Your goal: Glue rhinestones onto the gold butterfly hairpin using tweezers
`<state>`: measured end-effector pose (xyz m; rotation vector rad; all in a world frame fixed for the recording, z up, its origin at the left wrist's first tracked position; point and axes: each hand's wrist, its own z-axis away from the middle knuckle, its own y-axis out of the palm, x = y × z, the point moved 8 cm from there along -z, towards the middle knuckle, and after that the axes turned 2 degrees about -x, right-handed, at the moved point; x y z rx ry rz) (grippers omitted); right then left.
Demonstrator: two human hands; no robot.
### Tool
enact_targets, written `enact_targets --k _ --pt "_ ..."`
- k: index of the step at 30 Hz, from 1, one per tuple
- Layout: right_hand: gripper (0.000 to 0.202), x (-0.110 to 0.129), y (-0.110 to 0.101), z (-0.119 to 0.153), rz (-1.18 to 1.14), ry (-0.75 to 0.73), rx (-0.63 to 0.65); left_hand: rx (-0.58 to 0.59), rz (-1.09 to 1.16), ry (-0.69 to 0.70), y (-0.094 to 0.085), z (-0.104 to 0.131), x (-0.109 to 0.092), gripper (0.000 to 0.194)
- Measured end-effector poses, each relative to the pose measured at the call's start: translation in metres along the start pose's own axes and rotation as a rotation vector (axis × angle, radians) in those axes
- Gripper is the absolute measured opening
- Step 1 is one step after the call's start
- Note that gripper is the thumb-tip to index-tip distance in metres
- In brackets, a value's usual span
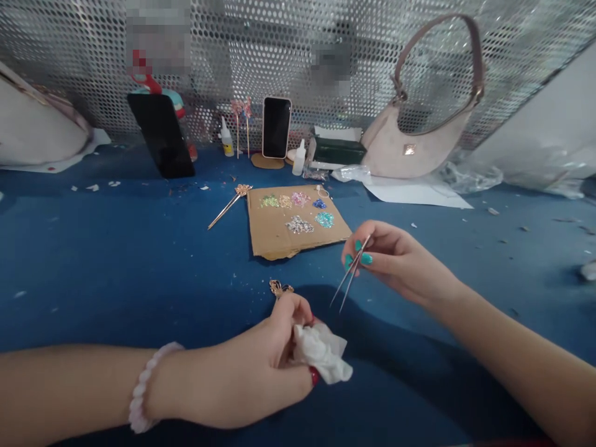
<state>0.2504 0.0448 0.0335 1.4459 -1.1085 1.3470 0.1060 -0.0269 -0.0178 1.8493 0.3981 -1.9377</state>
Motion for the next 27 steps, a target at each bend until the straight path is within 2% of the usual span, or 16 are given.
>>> enact_targets --k 3,5,10,15,19,21,25,27 --pt "0.019 0.000 0.008 0.003 -0.076 0.013 0.042 -0.006 0.265 -0.047 0.001 -0.003 -0.001 0.033" --pt "0.015 -0.001 0.012 0.005 -0.104 0.021 0.071 -0.006 0.364 -0.041 0.001 -0.004 -0.002 0.035" --pt "0.009 0.002 0.022 0.010 -0.113 0.010 0.127 -0.036 0.436 -0.022 -0.002 -0.004 -0.001 0.034" --pt "0.010 0.015 0.030 0.019 -0.020 -0.111 0.175 -0.057 0.448 -0.017 -0.002 -0.005 -0.002 0.040" --pt "0.015 0.024 0.036 0.024 0.077 -0.209 0.234 -0.080 0.406 0.020 -0.003 -0.004 -0.004 0.035" --pt "0.016 0.026 0.040 0.027 0.140 -0.235 0.272 -0.092 0.318 0.013 -0.005 -0.002 -0.006 0.034" --pt "0.018 0.021 0.051 0.030 0.171 -0.193 0.373 -0.058 0.048 -0.042 -0.005 0.002 -0.013 0.034" --pt "0.030 0.016 0.054 0.031 0.109 -0.149 0.402 -0.020 -0.062 -0.023 -0.004 0.004 -0.019 0.033"
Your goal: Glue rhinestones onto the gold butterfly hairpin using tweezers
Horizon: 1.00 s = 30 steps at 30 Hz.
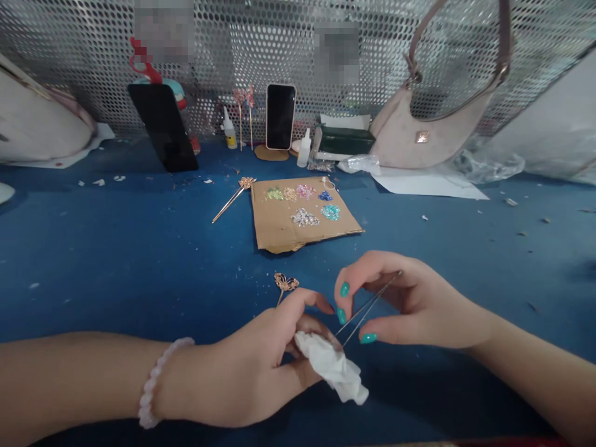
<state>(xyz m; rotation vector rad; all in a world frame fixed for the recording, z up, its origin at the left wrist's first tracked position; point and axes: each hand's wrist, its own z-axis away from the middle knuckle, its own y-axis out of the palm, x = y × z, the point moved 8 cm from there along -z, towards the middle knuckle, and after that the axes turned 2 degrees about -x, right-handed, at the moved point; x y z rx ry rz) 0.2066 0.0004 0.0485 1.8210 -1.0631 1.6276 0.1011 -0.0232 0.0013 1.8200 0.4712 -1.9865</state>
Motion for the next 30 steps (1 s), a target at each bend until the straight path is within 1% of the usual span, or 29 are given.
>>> enact_targets --k 2,4,8,11,14,16,19,23,26,30 --pt "0.042 -0.003 0.002 0.000 -0.058 0.009 0.003 0.026 -0.102 0.050 0.001 0.001 -0.006 0.033" --pt "0.044 -0.006 0.002 -0.001 -0.094 0.023 -0.016 0.025 -0.176 0.089 0.000 0.002 -0.011 0.033" --pt "0.030 -0.015 -0.003 -0.004 -0.200 0.101 -0.112 0.002 -0.198 0.073 -0.004 -0.001 -0.011 0.034" --pt "0.022 -0.021 -0.013 -0.005 -0.284 0.128 -0.205 -0.009 -0.237 0.079 -0.005 -0.003 -0.011 0.039" --pt "0.021 -0.024 -0.025 -0.004 -0.317 0.104 -0.296 0.012 -0.261 0.087 -0.004 -0.003 -0.009 0.044" --pt "0.022 -0.026 -0.030 -0.003 -0.324 0.101 -0.326 0.008 -0.252 0.063 -0.004 -0.003 -0.006 0.044" --pt "0.019 -0.028 -0.029 -0.003 -0.314 0.126 -0.327 -0.042 -0.228 0.021 -0.008 -0.003 -0.002 0.039" --pt "0.017 -0.027 -0.025 -0.004 -0.287 0.138 -0.316 -0.075 -0.189 -0.005 -0.008 -0.003 0.000 0.037" --pt "0.016 -0.025 -0.023 -0.004 -0.260 0.138 -0.309 -0.085 -0.179 0.019 -0.008 -0.003 -0.002 0.036" --pt "0.015 -0.023 -0.021 -0.004 -0.213 0.150 -0.293 -0.075 -0.179 0.030 -0.009 -0.004 -0.002 0.030"
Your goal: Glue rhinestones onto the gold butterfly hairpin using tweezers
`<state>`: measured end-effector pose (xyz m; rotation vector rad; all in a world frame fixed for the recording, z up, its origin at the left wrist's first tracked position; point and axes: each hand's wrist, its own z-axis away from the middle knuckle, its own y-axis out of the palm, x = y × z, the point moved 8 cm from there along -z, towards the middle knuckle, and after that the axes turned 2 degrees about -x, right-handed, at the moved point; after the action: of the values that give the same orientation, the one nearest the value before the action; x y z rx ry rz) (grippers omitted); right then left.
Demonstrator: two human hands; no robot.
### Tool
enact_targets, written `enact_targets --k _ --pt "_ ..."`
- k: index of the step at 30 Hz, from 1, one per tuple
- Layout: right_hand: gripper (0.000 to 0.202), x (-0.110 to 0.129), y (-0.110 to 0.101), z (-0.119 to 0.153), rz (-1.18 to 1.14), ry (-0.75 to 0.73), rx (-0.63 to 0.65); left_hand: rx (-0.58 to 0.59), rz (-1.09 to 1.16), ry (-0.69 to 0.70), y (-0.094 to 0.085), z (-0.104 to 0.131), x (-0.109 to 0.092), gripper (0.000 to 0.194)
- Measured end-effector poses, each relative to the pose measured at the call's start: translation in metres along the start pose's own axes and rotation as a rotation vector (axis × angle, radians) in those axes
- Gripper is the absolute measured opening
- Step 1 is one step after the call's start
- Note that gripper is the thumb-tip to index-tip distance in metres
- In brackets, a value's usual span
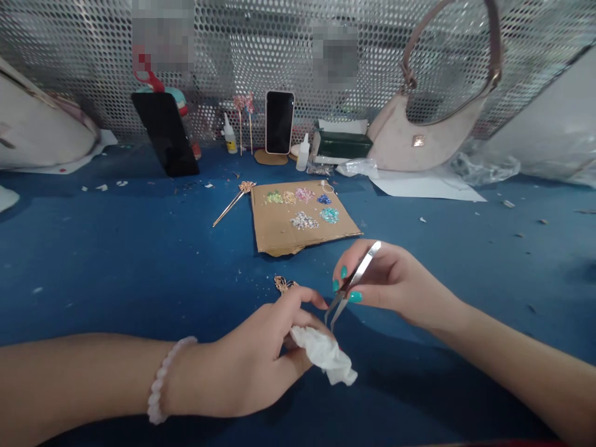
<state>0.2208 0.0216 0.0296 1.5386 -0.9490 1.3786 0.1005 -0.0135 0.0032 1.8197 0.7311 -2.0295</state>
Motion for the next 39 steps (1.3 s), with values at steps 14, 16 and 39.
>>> enact_targets --k 14,16,39 --pt "0.014 0.018 0.018 0.008 0.235 -0.178 0.172 0.038 -0.067 -0.004 0.007 0.003 -0.005 0.035" --pt "0.013 0.023 0.022 0.010 0.308 -0.225 0.209 0.050 -0.098 0.009 0.009 0.005 -0.007 0.036" --pt "0.027 -0.016 -0.063 -0.024 0.079 -0.026 -0.182 0.369 -0.510 0.453 0.039 0.046 0.032 0.011"
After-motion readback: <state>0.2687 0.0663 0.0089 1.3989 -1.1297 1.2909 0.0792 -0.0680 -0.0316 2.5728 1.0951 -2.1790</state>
